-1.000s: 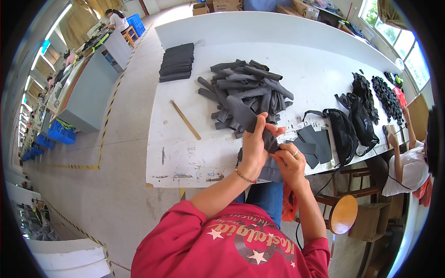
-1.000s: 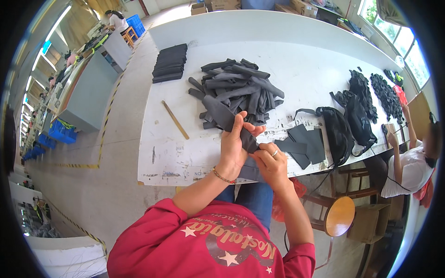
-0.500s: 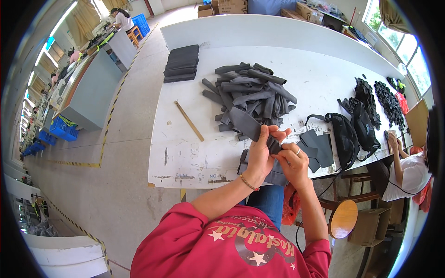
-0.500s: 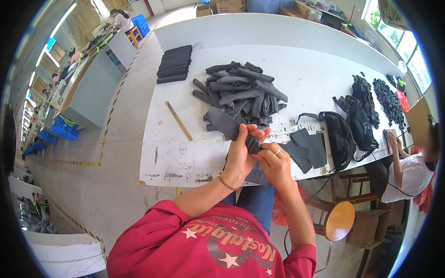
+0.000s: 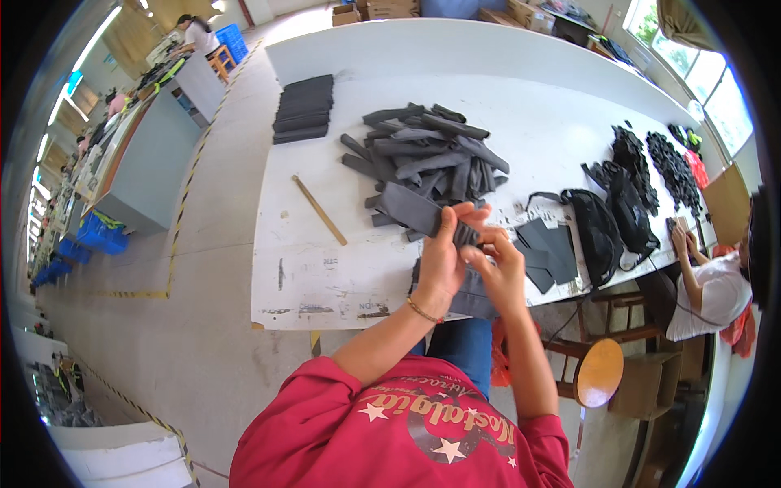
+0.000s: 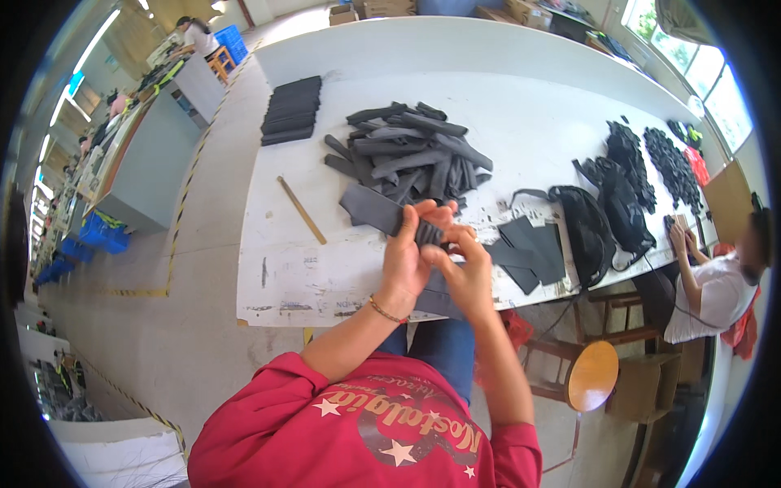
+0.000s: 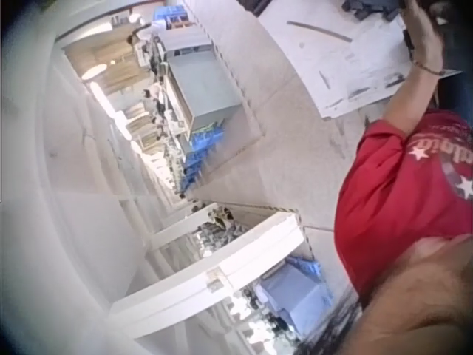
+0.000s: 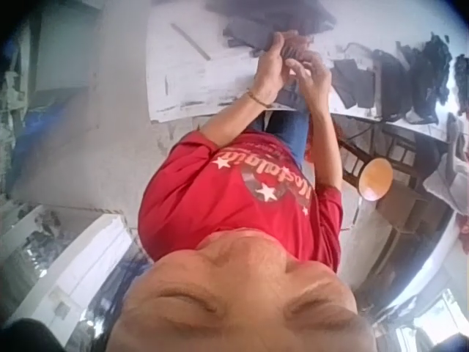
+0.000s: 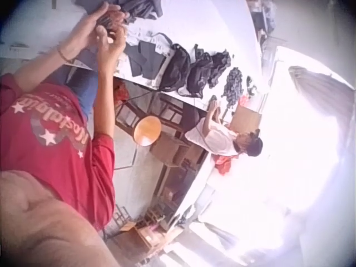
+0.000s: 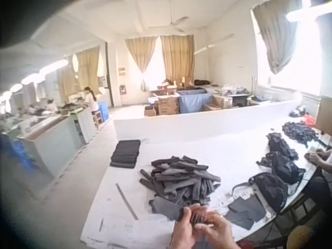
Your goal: The recorder folds and stacks grey foam or fabric material pieces on a table in a workshop setting.
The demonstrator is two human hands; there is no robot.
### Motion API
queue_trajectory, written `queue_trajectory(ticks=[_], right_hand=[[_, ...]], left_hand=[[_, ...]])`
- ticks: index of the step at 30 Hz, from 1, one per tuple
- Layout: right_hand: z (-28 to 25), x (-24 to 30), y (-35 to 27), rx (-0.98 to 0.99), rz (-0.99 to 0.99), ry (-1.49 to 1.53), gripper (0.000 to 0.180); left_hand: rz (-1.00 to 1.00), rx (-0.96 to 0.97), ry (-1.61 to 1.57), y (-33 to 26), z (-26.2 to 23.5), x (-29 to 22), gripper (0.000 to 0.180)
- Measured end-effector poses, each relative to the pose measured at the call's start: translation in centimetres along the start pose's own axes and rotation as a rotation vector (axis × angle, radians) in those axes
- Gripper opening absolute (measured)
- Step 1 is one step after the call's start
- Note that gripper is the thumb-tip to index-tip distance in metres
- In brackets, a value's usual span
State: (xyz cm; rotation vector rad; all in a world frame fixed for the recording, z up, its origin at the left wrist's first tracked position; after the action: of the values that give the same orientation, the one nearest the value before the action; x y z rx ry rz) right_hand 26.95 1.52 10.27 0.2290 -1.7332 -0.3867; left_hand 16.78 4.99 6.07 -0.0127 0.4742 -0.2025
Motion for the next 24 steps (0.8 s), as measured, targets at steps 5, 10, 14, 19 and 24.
queue_trajectory(ticks=[5,10,14,19,24], right_hand=[[-2.5,0.7,-2.5,-0.285,-0.109,0.115,0.011],[0.0,-0.1,-1.2,-0.119,0.311,0.492,0.015],[-2.4,4.6,-1.8,-0.251,-0.276,-0.186,0.008],[-3.0,5.5,-2.1,-0.233,-0.391,-0.279,0.010],[-4.2,1.6,-1.3,-0.212,-0.177,-0.201,0.007]], left_hand=[[0.056,0.158,0.012,0.0,2.2,-3.3,0.038],[0.062,0.333,0.050,-0.4,3.7,-3.0,0.036],[0.085,0.286,0.105,-0.6,2.8,-4.2,0.033],[0.118,0.022,0.051,0.0,-2.6,-6.4,0.026],[0.056,-0.020,0.039,0.6,-3.6,-5.6,0.024]])
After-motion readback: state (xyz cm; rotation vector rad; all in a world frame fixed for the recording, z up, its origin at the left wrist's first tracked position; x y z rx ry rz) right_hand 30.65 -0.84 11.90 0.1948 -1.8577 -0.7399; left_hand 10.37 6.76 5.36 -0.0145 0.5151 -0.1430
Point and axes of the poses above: each hand's wrist, its own y-axis towards the middle knuckle, its own z-axis out of the palm, x = y × z, the point moved 9 cm from there along y, towards the middle knuckle, and after that the axes turned 6 degrees about -z, right-handed, at the moved point
